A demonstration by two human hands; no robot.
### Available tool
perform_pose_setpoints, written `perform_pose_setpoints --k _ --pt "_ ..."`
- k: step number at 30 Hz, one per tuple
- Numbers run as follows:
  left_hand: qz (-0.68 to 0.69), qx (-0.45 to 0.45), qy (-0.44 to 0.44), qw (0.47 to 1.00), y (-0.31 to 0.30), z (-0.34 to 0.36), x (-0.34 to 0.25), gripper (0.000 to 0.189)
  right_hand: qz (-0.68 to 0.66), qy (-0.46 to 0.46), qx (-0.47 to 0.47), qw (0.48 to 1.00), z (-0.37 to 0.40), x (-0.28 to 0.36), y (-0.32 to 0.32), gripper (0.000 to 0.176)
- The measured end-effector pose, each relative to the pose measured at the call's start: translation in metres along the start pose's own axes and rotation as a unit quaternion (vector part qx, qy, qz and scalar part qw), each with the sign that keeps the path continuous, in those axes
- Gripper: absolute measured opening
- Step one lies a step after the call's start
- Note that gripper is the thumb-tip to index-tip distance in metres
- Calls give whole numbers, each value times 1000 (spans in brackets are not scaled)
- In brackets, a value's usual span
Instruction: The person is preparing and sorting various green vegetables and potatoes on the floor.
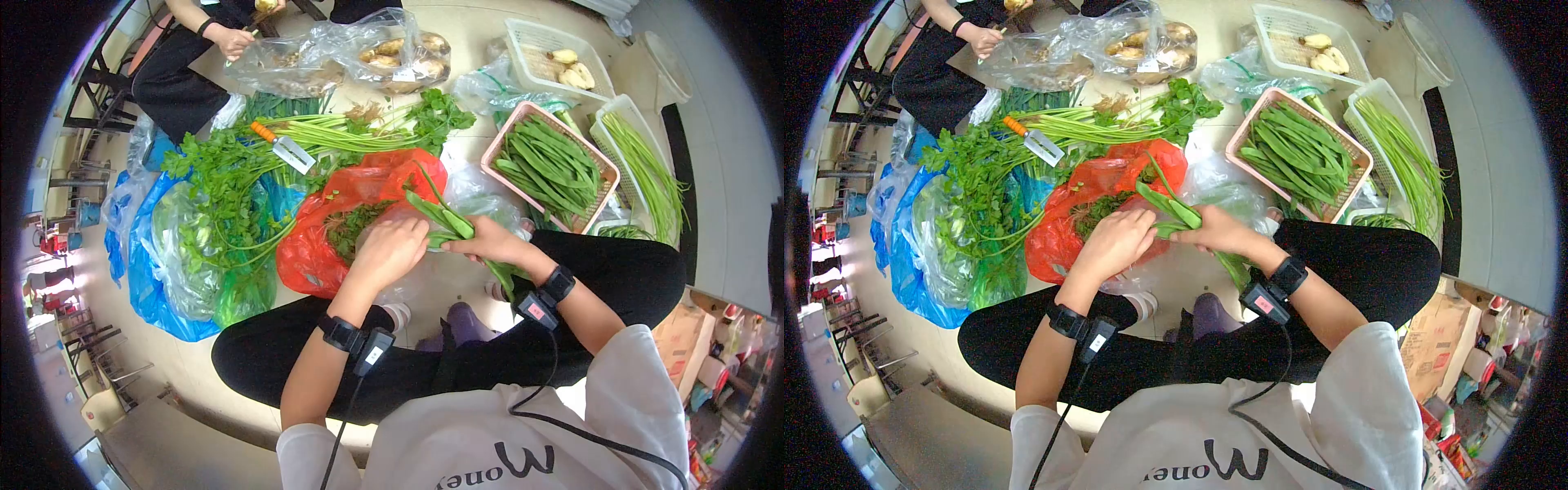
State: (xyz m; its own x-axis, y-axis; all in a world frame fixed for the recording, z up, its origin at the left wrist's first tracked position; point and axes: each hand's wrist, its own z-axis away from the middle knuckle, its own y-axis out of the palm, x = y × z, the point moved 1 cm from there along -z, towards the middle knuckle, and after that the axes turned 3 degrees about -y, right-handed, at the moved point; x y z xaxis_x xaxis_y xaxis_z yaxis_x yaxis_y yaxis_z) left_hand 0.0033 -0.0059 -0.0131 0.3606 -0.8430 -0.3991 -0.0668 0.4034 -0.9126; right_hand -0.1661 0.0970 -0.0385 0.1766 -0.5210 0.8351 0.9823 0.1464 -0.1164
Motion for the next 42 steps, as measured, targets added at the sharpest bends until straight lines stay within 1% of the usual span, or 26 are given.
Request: perform_pose_setpoints --k 3,6,9,12,15,18,21,24,27,30,32,33,36,37,38,39,40,42 --pt "2 2 -9 1000 -1 -1 -1 17 -20 12 10 1000 -1 0 -2 39" --pt "-24 -20 -10 999 4 -2 1 16 -54 0 2 999 0 3 0 40" --pt "-71 -71 22 995 6 -4 -3 16 -2 -15 3 1000 4 11 -1 42" --pt "-90 -85 26 992 2 -5 -11 15 80 2 -25 996 4 6 4 36" --pt "-53 -62 -49 995 9 -3 -12 14 80 -13 -34 996 3 4 6 35" --pt "-47 -68 -67 994 13 -4 -14 14 137 -75 -60 986 3 7 6 35" --pt "0 -62 -146 987 12 -7 -14 17 191 -204 -138 950 0 2 14 35" --pt "8 -67 -176 982 12 -7 -15 19 145 -121 -123 974 0 8 13 36" --pt "-24 -71 -195 978 13 -8 -19 20 129 -60 -126 982 5 20 12 37" --pt "-50 -81 -214 972 16 -10 -21 21 144 -40 -150 977 1 16 18 37" --pt "-64 -63 -221 971 17 -10 -20 20 207 -121 -186 953 -8 -4 23 36" --pt "-71 -55 -224 970 18 -11 -20 20 237 -161 -204 936 -8 -1 25 36" --pt "-149 10 -280 948 28 -2 17 22 137 -84 -164 973 3 5 21 36" --pt "-119 18 -306 944 19 3 30 24 127 -71 -171 974 5 6 17 36" --pt "-144 44 -315 937 11 8 40 20 117 -59 -178 975 8 6 12 36" --pt "-148 106 -330 926 1 9 45 22 106 -46 -185 976 10 8 9 36" --pt "-155 102 -345 920 -2 10 49 22 85 -19 -182 979 12 14 7 34" --pt "-167 111 -360 911 -7 12 56 22 73 -23 -176 981 7 14 3 34"
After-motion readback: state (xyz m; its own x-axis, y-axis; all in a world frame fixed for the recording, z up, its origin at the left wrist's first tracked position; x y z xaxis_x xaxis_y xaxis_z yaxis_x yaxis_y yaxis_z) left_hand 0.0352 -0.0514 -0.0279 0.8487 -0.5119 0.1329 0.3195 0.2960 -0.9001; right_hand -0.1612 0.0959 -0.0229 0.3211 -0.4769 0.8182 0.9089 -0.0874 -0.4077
